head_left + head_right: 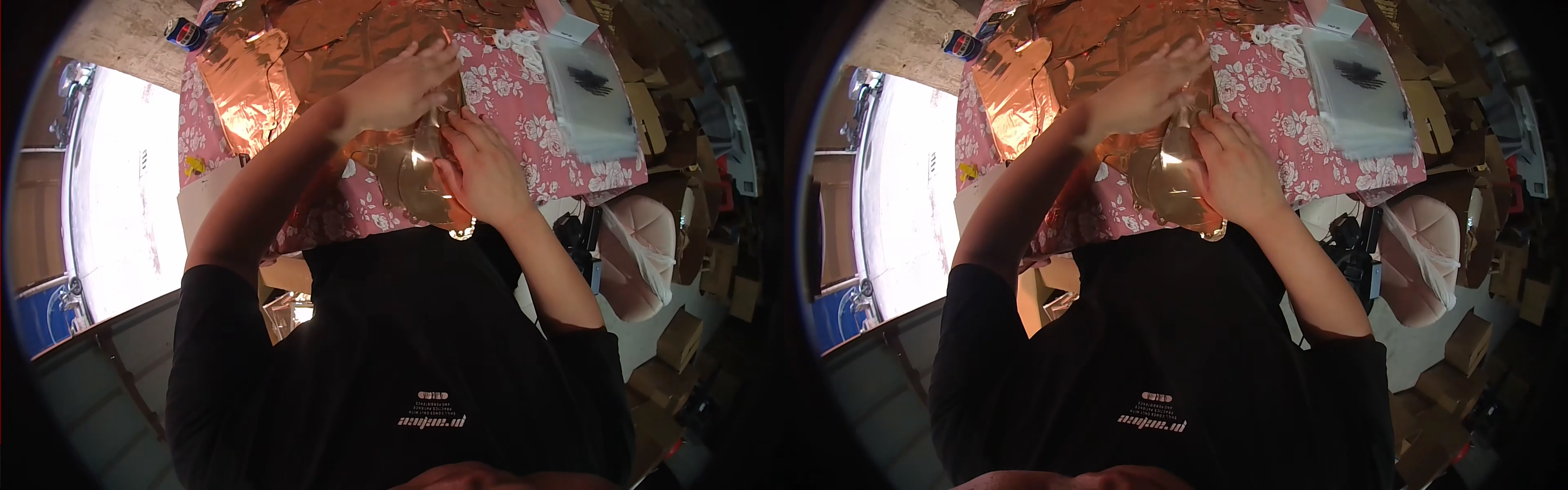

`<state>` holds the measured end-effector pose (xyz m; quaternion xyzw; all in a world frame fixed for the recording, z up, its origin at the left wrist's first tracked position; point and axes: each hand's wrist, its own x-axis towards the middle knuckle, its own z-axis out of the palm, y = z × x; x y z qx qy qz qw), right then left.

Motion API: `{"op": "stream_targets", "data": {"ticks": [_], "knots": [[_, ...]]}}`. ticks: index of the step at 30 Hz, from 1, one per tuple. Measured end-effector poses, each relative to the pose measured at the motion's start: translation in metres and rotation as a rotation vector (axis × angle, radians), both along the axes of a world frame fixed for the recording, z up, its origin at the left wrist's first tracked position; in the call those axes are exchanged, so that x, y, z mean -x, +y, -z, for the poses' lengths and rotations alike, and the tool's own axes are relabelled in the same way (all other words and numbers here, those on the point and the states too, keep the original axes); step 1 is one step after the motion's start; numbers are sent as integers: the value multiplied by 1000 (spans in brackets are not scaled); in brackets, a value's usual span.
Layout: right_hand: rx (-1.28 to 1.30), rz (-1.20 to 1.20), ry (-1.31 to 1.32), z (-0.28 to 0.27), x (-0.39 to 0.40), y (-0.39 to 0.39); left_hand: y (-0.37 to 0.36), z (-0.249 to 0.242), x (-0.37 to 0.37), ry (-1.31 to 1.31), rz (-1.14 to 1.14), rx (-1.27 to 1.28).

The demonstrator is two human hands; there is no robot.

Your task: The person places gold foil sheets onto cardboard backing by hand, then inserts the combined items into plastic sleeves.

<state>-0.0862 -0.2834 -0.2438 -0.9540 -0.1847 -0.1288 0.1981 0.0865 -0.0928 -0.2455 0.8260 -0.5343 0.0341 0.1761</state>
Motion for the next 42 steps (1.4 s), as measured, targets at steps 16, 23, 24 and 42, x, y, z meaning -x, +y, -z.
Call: {"op": "stream_targets", "data": {"ticks": [16,23,24,42], "knots": [[7,-10,0,-3,0,1,156,-55,116,311,-915,29],[1,-8,3,-3,0,1,157,-32,104,349,-977,14],[3,-5,2,-3,0,1,156,-36,102,349,-974,16],[27,5,20,-5,1,3,58,-92,58,518,-403,84]]}}
